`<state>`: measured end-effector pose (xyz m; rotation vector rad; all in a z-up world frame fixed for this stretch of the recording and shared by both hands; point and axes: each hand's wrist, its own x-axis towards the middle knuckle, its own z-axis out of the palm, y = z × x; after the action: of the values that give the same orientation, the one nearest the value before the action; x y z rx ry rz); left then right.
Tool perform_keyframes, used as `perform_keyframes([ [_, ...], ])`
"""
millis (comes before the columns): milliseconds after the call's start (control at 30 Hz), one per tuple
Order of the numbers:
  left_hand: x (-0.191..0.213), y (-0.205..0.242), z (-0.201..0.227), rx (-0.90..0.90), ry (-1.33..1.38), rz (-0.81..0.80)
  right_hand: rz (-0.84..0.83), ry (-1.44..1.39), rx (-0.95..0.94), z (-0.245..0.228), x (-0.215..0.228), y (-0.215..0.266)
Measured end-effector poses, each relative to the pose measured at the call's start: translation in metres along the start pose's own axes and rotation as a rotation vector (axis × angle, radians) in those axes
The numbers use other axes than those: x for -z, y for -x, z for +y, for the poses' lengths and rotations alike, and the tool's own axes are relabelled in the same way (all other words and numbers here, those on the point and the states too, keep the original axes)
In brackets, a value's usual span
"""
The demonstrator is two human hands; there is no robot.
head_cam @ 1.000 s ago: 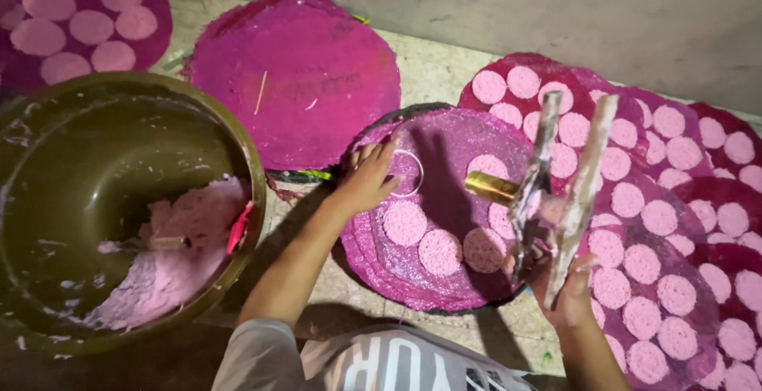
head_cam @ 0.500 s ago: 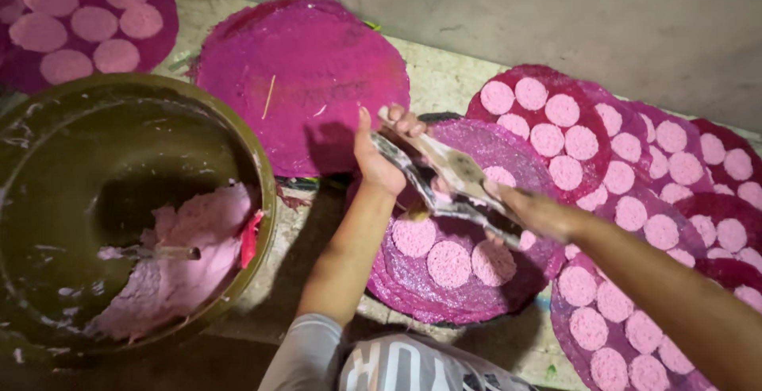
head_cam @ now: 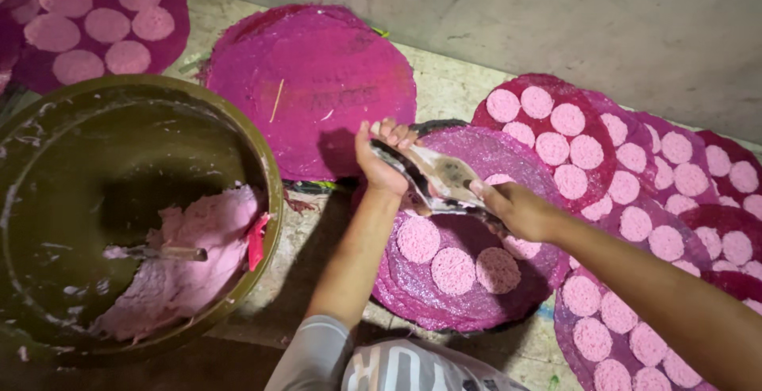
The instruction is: The person scoops pink dough from a bowl using a red spatula and loads it into a metal press. They then press the dough onto a purple glittery tray to form round discs, repeating the process to fill the tray.
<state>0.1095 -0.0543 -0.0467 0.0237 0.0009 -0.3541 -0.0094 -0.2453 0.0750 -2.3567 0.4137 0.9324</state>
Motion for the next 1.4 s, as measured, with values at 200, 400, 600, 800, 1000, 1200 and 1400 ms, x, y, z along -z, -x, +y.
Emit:
perform_keyframes([
  [200, -0.011, -0.026, -0.006, 0.026, -0.005, -0.04, 0.174, 0.131, 0.057, -0.005, 0.003, 0.0],
  [400, -0.023, -0.033, 0.02, 0.022, -0.127, -0.088, 0.242, -0.057, 0.163, -0.01, -0.018, -0.017],
  [600, -0.011, -0.018, 0.022, 0.015, -0.143, 0.069, 0.109, -0.197, 0.124, -0.002, -0.029, -0.019],
  [800, -0.012, -0.022, -0.006, 0.027, -0.012, 0.215, 0.169, 0.011, 0.062, 0.004, -0.007, -0.014],
  [1000, -0.019, -0.037, 0.005, 0.02, -0.091, 0.116, 0.305, 0.018, 0.146, 0.002, -0.011, -0.018],
  [1200, -0.028, -0.033, 0.0, -0.004, -0.083, 0.204, 0.291, 0.069, 0.128, -0.005, -0.018, -0.022],
  [1400, -0.051, -0.009, 0.043, 0.079, -0.281, 0.082, 0.387, -0.368, 0.411, 0.012, -0.062, -0.03],
])
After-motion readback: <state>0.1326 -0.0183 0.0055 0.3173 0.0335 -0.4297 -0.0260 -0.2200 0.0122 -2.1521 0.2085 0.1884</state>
